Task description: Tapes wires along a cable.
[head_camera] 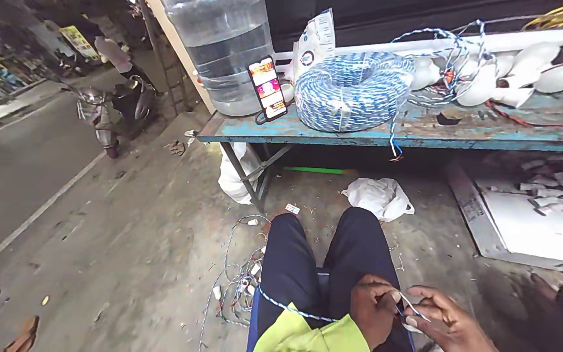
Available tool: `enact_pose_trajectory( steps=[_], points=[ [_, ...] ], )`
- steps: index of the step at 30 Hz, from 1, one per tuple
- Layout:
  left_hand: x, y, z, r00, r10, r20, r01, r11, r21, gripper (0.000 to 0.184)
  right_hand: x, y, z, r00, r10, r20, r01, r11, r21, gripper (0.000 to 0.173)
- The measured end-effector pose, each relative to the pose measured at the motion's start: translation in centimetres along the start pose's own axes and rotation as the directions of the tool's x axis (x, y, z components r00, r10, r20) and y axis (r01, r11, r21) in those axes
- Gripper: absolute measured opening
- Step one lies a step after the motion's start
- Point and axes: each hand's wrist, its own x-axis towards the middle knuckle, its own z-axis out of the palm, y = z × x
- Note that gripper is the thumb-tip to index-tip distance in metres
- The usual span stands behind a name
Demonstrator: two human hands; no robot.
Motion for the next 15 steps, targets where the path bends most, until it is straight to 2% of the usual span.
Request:
enact_pose_trajectory(
  steps=[2,5,7,9,11,13,15],
  points=[
    [0.0,-0.5,0.1,0.993,0.083,-0.08,-0.081,0.996,0.028,0.019,0.7,0.0,0.0,0.997,0.053,0.047,-0.051,0.998,-0.045,0.053],
    [-0.3,-0.9,0.2,0.989,0.124,-0.077,-0.125,0.992,-0.015,0.017,0.8,0.4,-0.3,0.966,0.221,0.133,-0.228,0.973,0.043,0.053],
    [-0.5,-0.8,0.5,0.998,0.054,-0.035,-0.058,0.991,-0.122,0.016,0.7,0.5,-0.7,0.904,0.355,0.239,-0.39,0.913,0.118,0.053],
    [-0.7,-0.3,0.6,0.997,-0.074,0.016,0.076,0.975,-0.207,0.017,0.9,0.7,-0.8,0.863,0.414,0.289,-0.458,0.883,0.102,0.051],
    [-0.5,0.4,0.4,0.989,-0.139,0.051,0.147,0.961,-0.234,0.018,1.3,0.7,-1.2,0.85,0.412,0.328,-0.457,0.887,0.071,0.053],
    [-0.2,0.7,0.4,0.988,-0.14,0.07,0.151,0.97,-0.19,0.018,2.2,-0.3,-3.0,0.866,0.356,0.352,-0.388,0.921,0.021,0.058],
    [-0.2,0.7,0.5,0.987,-0.125,0.099,0.137,0.984,-0.116,0.017,4.0,-3.4,-6.2,0.947,0.254,0.198,-0.251,0.967,-0.039,0.058]
  ],
)
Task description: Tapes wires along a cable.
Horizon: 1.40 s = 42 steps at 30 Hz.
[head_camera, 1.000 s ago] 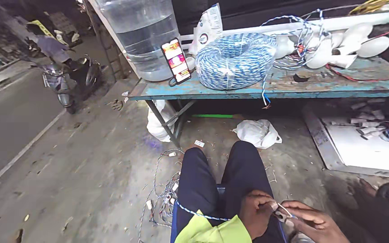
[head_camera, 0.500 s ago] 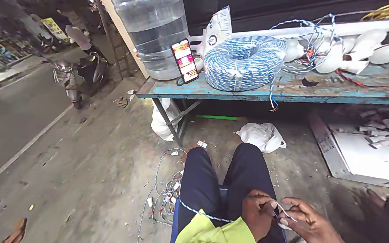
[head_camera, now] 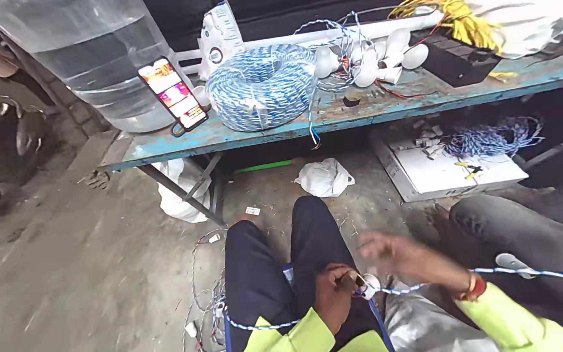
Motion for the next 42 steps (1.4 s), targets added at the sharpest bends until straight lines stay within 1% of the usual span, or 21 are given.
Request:
enact_pose_trajectory(
  steps=[1,2,4,5,6,7,9,12,13,15,17,20,21,23,26,29,31,34,36,39,42],
  points=[
    [0.0,-0.1,0.1,1.0,0.005,0.024,-0.006,0.999,0.04,0.017,0.4,-2.5,-2.0,0.982,-0.095,-0.16,0.086,0.994,-0.067,0.054],
    [-0.1,-0.4,0.2,0.999,0.011,0.049,-0.015,0.997,0.079,0.018,1.2,-4.7,-4.1,0.918,-0.221,-0.328,0.172,0.97,-0.171,0.047],
    [0.0,-0.5,0.3,0.995,0.011,0.099,-0.023,0.993,0.118,0.02,3.8,-9.5,-8.0,0.682,-0.47,-0.56,0.275,0.875,-0.399,0.032],
    [0.1,-0.4,0.3,0.993,0.004,0.12,-0.018,0.993,0.118,0.021,5.5,-11.6,-9.9,0.585,-0.547,-0.599,0.269,0.827,-0.493,0.03],
    [0.2,-0.5,0.3,0.991,0.002,0.132,-0.017,0.994,0.112,0.022,7.5,-13.5,-11.8,0.53,-0.594,-0.605,0.232,0.788,-0.57,0.031],
    [0.3,-0.4,0.3,0.991,0.004,0.136,-0.019,0.994,0.108,0.023,9.6,-15.3,-13.6,0.523,-0.607,-0.598,0.174,0.763,-0.622,0.031],
    [0.4,-0.3,0.2,0.988,-0.017,0.151,0.006,0.998,0.068,0.028,13.5,-17.6,-16.0,0.586,-0.557,-0.588,0.036,0.743,-0.668,0.032],
    [0.5,-0.2,-0.2,0.983,-0.01,0.181,0.016,0.999,-0.035,0.048,18.2,-18.2,-17.9,0.698,-0.402,-0.593,-0.201,0.684,-0.701,0.048],
    [0.4,0.0,-0.2,0.983,-0.001,0.183,0.007,0.999,-0.034,0.049,19.0,-18.1,-18.1,0.725,-0.336,-0.601,-0.269,0.665,-0.696,0.049],
    [0.1,0.4,-0.5,0.975,-0.009,0.221,0.002,1.0,0.029,0.04,19.7,-17.6,-18.0,0.739,-0.296,-0.606,-0.315,0.642,-0.699,0.037],
    [0.0,0.3,-0.8,0.958,-0.02,0.288,-0.008,0.995,0.099,0.03,17.8,-17.1,-16.8,0.687,-0.38,-0.62,-0.174,0.742,-0.648,0.029],
    [0.3,0.0,-1.2,0.929,-0.012,0.369,-0.006,0.999,0.048,0.029,11.6,-15.9,-11.7,0.598,-0.453,-0.662,0.264,0.891,-0.371,0.026],
    [0.5,-0.5,-1.1,0.923,0.012,0.385,-0.001,1.0,-0.029,0.026,9.2,-15.2,-9.2,0.62,-0.428,-0.658,0.391,0.895,-0.214,0.022],
    [0.9,-1.2,-1.1,0.897,0.05,0.438,0.033,0.983,-0.18,0.022,4.3,-12.6,-4.4,0.729,-0.367,-0.578,0.509,0.855,0.099,0.018],
    [0.4,0.2,-1.5,0.867,-0.041,0.497,0.158,0.968,-0.196,0.021,-1.6,-7.7,1.7,0.826,-0.298,-0.478,0.489,0.802,0.343,0.019],
    [0.0,0.4,-1.8,0.864,-0.052,0.5,0.214,0.938,-0.272,0.022,-5.7,-4.2,5.7,0.837,-0.25,-0.486,0.451,0.819,0.356,0.015],
    [-0.2,0.3,-1.8,0.908,-0.053,0.416,0.22,0.904,-0.367,0.024,-6.8,-2.9,6.9,0.852,-0.231,-0.47,0.429,0.823,0.373,0.015],
    [-1.0,0.5,-1.8,0.985,-0.014,0.169,0.086,0.902,-0.424,0.023,-7.9,-1.7,7.6,0.876,-0.184,-0.446,0.376,0.839,0.393,0.015],
    [-1.2,0.9,-1.8,0.993,0.096,0.073,-0.06,0.918,-0.392,0.022,-8.9,-1.3,7.6,0.876,-0.147,-0.46,0.34,0.864,0.371,0.014],
    [-1.9,1.7,-1.5,0.972,0.21,0.104,-0.174,0.944,-0.281,0.016,-10.0,-0.2,8.0,0.858,-0.166,-0.486,0.347,0.885,0.31,0.011],
    [-2.6,2.0,-0.6,0.962,0.204,0.182,-0.17,0.968,-0.185,0.014,-10.4,0.4,8.5,0.868,-0.137,-0.477,0.321,0.888,0.329,0.014]
  ],
)
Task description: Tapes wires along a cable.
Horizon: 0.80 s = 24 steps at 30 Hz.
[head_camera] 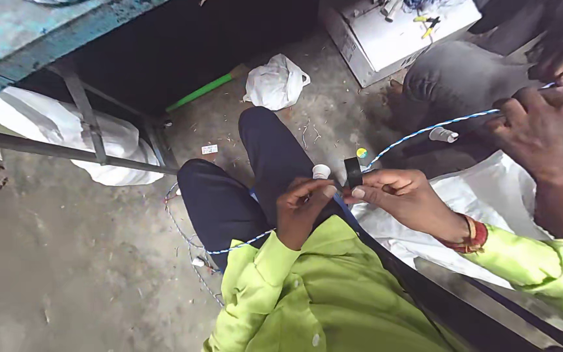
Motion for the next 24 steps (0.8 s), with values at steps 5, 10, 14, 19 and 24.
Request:
enact_pose_trajectory(
  steps=[5,10,14,19,24],
  points=[
    [-0.3,0.2,0.4,0.999,-0.025,0.021,0.024,0.999,0.047,0.014,-0.3,0.2,0.9,0.992,0.116,0.051,-0.12,0.99,0.073,0.013],
    [-0.2,0.9,0.2,0.971,-0.226,-0.078,0.223,0.974,-0.046,0.011,0.0,-0.1,1.7,0.963,0.211,0.168,-0.248,0.937,0.245,0.017],
    [-0.2,1.2,0.1,0.922,-0.358,-0.147,0.335,0.929,-0.161,0.016,0.2,0.3,1.4,0.933,0.17,0.318,-0.281,0.895,0.347,0.026],
    [-0.2,1.7,0.2,0.92,-0.357,-0.159,0.337,0.931,-0.141,0.016,0.1,0.8,1.5,0.952,0.195,0.235,-0.249,0.942,0.227,0.023],
    [-0.3,1.6,0.2,0.935,-0.322,-0.146,0.306,0.944,-0.121,0.017,0.3,1.0,1.5,0.961,0.199,0.192,-0.239,0.947,0.216,0.02]
  ],
)
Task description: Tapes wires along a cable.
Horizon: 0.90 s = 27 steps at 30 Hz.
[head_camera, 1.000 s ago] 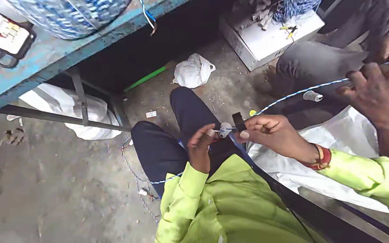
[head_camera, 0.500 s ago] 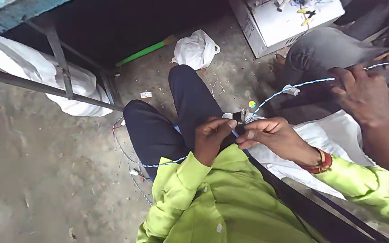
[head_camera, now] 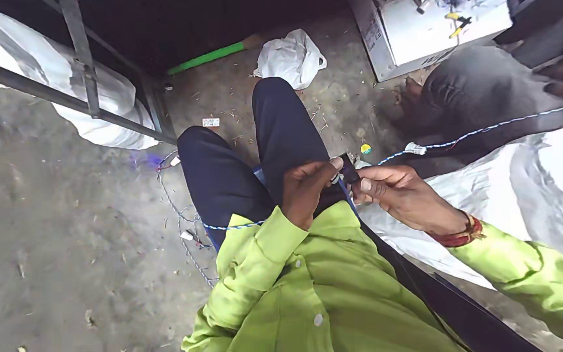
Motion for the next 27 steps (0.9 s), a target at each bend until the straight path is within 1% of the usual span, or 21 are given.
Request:
enact_pose_trajectory(
  steps=[6,8,10,12,14,15,17,19,22,25,27],
  points=[
    [0.0,-0.1,-0.1,1.0,-0.006,-0.01,0.006,0.999,0.04,0.019,0.0,0.2,0.0,0.997,0.075,0.012,-0.076,0.99,0.12,0.02],
    [0.1,-0.1,0.0,1.0,-0.01,-0.016,0.01,1.0,0.023,0.019,0.0,0.2,0.0,0.998,0.068,0.014,-0.069,0.99,0.119,0.019],
    [0.1,-0.1,0.0,1.0,-0.012,-0.022,0.013,1.0,0.016,0.019,0.1,0.2,0.0,0.999,0.04,0.009,-0.041,0.996,0.082,0.019],
    [0.0,-0.3,0.0,0.998,0.044,-0.036,-0.043,0.998,0.045,0.016,0.1,0.0,0.2,1.0,0.007,-0.025,-0.007,1.0,0.004,0.019],
    [-0.1,-0.9,-0.2,0.98,0.2,-0.021,-0.197,0.975,0.103,0.011,0.1,-0.1,0.4,0.994,-0.008,-0.107,0.0,0.997,-0.072,0.019],
    [0.1,-1.2,-0.3,0.955,0.297,-0.01,-0.294,0.947,0.132,0.013,0.1,-0.1,0.5,0.987,-0.01,-0.161,-0.006,0.995,-0.099,0.018],
    [0.4,-1.5,-0.4,0.873,0.488,0.005,-0.475,0.848,0.236,0.017,0.2,-0.3,0.6,0.967,-0.017,-0.256,-0.017,0.992,-0.128,0.017],
    [0.2,-1.5,-0.4,0.797,0.6,0.063,-0.579,0.732,0.359,0.016,0.3,-0.6,0.6,0.954,-0.033,-0.298,-0.024,0.983,-0.184,0.016],
    [0.0,-1.9,-0.1,0.727,0.672,0.137,-0.649,0.609,0.457,0.017,0.2,-0.7,0.8,0.956,-0.085,-0.279,0.006,0.962,-0.275,0.013],
    [-0.1,-2.0,0.3,0.688,0.701,0.189,-0.667,0.509,0.545,0.016,0.2,-0.9,1.1,0.96,-0.128,-0.249,0.041,0.944,-0.327,0.012],
    [-0.1,-2.0,0.2,0.668,0.707,0.232,-0.674,0.443,0.591,0.016,0.1,-0.8,1.1,0.962,-0.126,-0.244,0.038,0.942,-0.334,0.012]
  ],
)
